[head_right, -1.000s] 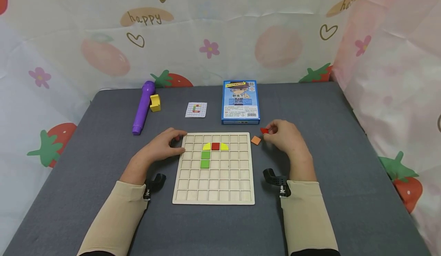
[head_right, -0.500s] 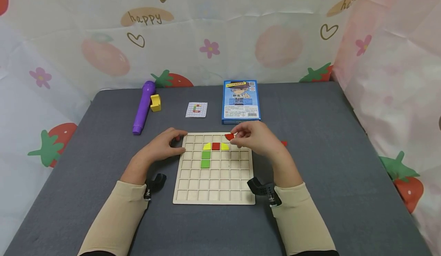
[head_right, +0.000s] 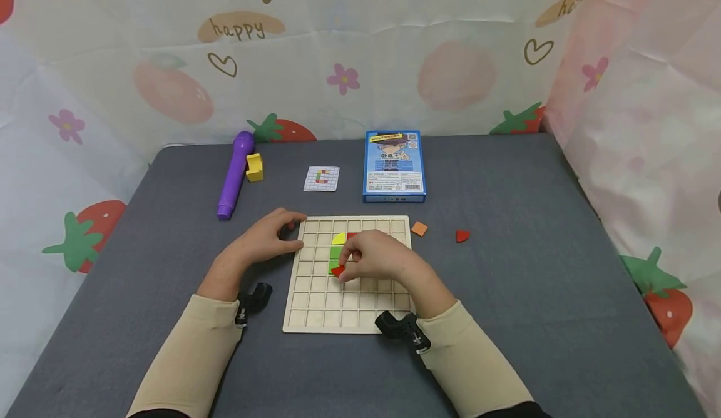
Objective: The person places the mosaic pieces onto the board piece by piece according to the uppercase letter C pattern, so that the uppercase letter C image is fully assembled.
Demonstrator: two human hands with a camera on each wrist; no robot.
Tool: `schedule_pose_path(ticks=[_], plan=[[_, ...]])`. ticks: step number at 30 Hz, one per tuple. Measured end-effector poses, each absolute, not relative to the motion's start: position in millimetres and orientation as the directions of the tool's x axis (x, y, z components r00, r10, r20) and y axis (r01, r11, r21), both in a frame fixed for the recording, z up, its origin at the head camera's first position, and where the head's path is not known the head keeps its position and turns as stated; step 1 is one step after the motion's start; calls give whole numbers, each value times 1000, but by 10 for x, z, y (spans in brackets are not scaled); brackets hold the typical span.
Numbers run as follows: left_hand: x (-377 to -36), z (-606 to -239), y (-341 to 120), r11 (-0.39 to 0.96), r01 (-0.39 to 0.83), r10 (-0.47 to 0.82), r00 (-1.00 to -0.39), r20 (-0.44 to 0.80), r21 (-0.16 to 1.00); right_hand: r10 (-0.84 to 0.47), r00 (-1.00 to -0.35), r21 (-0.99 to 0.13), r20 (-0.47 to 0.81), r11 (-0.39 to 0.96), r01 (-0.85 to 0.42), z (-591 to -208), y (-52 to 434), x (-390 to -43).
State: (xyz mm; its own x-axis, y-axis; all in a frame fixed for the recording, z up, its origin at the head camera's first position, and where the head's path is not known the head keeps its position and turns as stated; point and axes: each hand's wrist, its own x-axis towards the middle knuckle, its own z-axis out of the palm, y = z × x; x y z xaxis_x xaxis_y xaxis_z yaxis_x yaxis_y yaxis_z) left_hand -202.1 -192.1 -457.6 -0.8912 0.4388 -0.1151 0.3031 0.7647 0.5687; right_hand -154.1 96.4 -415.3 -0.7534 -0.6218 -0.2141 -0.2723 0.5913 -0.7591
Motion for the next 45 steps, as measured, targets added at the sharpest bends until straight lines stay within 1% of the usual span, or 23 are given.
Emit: schedule_pose_path(ticks=[4, 12, 17, 23, 27, 29, 32, 35, 37, 39, 41, 45], plan=[[-2025, -4575, -1917, 765, 303, 440, -890, -117, 568, -627, -741, -689, -240, 648, -325, -4217, 855, -1491], [-2016, -4560, -1906, 765, 295, 438, -890, -126, 573, -595, -767, -525, -241, 744, -413, -4259, 702, -1399], [-2007, -4536, -1909, 758, 295, 440, -890, -121, 582, -563, -795, -423, -225, 792, -441, -4229, 610, -1334], [-2005, -4518, -1906, 757, 294, 439, -890, -121, 583, -504, -852, -355, -142, 829, -431, -4239, 541, -1239], [-2005, -4519, -1902, 759, 299, 444, -888, -124, 579, -447, -889, -363, -100, 848, -385, -4290, 547, -1169], [-2002, -4522, -1908, 760, 298, 443, -888, -124, 578, -451, -890, -371, -60, 838, -400, -4325, 569, -1133], [-2014, -4520, -1905, 761, 299, 444, -887, -125, 575, -507, -862, -365, 1, 802, -472, -4360, 636, -1107], [-2024, -4522, -1910, 765, 306, 446, -886, -125, 567, -579, -815, -370, 13, 755, -542, -4332, 714, -1132], [-2022, -4518, -1909, 766, 305, 446, -886, -127, 566, -586, -810, -407, 2, 739, -536, -4288, 778, -1177], [-2018, -4521, -1909, 768, 304, 446, -886, -128, 564, -567, -824, -453, -6, 736, -503, -4230, 866, -1230], [-2014, -4525, -1906, 768, 300, 444, -886, -132, 566, -526, -851, -495, 10, 737, -461, -4169, 977, -1289], [-2011, -4526, -1899, 771, 296, 440, -888, -135, 565, -415, -909, -530, 28, 766, -365, -4061, 1236, -1392]])
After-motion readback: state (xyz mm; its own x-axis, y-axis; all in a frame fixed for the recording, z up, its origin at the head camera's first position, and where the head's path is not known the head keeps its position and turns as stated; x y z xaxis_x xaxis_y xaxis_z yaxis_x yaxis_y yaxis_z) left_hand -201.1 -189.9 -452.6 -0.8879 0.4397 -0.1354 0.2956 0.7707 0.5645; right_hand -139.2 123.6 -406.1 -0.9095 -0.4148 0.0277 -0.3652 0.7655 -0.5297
